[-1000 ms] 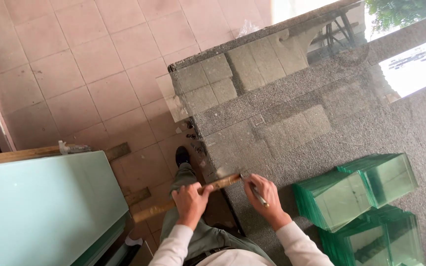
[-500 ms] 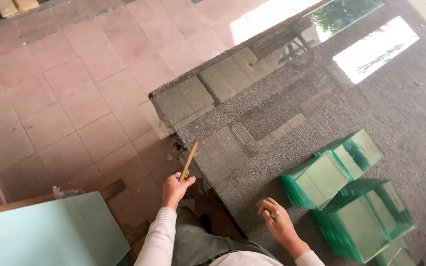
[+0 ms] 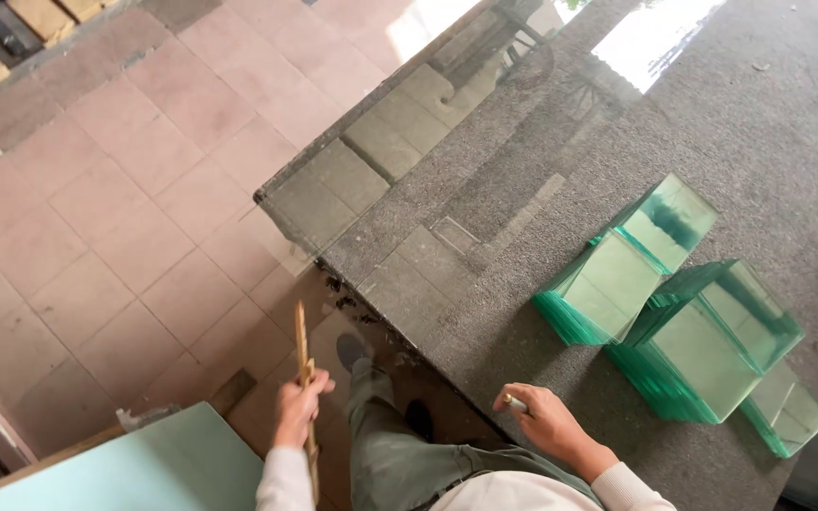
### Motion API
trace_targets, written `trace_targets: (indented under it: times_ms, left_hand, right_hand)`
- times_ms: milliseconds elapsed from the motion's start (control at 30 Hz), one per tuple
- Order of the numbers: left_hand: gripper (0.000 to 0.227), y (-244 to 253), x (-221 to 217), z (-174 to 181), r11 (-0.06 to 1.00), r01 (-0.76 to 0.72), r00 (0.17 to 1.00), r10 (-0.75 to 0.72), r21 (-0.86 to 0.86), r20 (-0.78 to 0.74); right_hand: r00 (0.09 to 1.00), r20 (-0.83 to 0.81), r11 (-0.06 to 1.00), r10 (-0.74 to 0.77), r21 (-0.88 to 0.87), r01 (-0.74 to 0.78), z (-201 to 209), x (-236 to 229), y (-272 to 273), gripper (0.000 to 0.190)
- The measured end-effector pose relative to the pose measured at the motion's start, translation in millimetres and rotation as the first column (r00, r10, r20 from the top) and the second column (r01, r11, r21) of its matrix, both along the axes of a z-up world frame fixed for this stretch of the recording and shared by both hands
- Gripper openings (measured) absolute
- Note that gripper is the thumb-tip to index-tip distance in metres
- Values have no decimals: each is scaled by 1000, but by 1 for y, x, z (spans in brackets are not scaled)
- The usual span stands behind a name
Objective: Measuring and marking glass panes on a workbench using a ruler and marker
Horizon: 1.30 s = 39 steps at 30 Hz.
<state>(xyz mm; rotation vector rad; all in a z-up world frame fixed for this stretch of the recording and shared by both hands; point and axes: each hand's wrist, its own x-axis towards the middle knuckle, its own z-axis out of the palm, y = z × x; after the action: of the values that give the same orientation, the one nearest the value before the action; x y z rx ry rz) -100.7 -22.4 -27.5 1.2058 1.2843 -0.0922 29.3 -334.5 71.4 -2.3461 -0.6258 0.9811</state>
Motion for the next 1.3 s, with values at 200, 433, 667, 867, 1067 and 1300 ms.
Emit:
trace_targets:
  times_ms: [200, 433, 667, 867, 1067, 1300]
  left_hand:
    - [8, -26, -20, 49, 993, 86, 996, -86, -85, 11]
    - [11, -90, 33, 68, 929, 332, 892, -366, 166, 265]
    - [3, -100, 83, 102, 690, 691, 722, -668, 213, -179]
    - [25, -71, 92, 48, 747, 513, 858, -451, 423, -243]
    - [20, -63, 122, 4, 972, 34, 993, -6, 233, -118]
    - [16, -65, 137, -8, 973, -219, 973, 223, 75, -60]
  right_hand:
    - [991, -4, 972, 132, 199, -129, 38, 7, 31, 12]
    - [978, -189, 977, 85, 211, -44, 59, 20, 41, 7]
    - [998, -47, 999, 40, -17, -40, 21, 60, -45, 13]
    - [984, -60, 928, 167, -329, -177, -31, 64, -102, 14]
    - [999, -41, 798, -8, -602, -18, -22, 56, -101, 21]
    - [997, -23, 799, -80, -599, 50, -39, 51, -104, 20]
